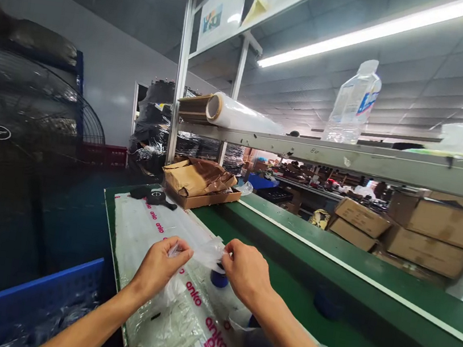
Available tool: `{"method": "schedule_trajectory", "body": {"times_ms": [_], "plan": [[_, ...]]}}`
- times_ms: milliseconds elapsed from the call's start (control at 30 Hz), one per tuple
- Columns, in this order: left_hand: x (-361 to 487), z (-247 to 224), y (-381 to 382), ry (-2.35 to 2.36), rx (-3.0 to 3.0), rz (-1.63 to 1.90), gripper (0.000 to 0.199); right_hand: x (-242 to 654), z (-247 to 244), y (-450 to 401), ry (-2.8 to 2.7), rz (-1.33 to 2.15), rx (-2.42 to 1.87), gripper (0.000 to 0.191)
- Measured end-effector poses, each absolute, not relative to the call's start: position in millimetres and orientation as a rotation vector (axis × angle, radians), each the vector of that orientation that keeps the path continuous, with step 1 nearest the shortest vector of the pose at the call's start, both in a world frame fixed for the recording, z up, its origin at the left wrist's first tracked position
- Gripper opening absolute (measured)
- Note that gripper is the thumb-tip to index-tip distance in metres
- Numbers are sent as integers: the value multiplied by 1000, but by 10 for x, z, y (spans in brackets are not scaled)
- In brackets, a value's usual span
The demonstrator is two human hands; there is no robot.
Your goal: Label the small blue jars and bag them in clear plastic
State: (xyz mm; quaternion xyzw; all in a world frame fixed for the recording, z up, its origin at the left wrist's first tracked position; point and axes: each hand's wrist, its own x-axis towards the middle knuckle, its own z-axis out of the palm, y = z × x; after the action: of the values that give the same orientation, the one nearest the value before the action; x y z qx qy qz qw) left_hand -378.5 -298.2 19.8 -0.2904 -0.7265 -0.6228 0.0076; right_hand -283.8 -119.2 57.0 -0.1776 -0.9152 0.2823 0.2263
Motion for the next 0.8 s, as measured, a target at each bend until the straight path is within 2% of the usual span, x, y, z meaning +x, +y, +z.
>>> {"method": "schedule_trajectory", "body": {"times_ms": [67, 200, 300, 533, 800], "plan": [[-3843, 253, -2924, -2269, -909, -1824, 18, -2967, 594, -1171, -2500, 841, -506, 8], [-4043, 333, -2711, -2307, -879, -1621, 15, -3249, 599, -1075, -2470, 1069, -509, 20], [-4221, 278, -2501, -2378, -836, -1470, 12, -3414, 540, -950, -2466, 1125, -489, 19], [-4386, -160, -2254, -2577, -981, -1189, 5, -3414, 218, -587, -2646, 776, -506, 16], [-4300, -354, -2407, -2590, -1176, -1161, 9, -3137, 7, -555, -2897, 416, -458, 23]]}}
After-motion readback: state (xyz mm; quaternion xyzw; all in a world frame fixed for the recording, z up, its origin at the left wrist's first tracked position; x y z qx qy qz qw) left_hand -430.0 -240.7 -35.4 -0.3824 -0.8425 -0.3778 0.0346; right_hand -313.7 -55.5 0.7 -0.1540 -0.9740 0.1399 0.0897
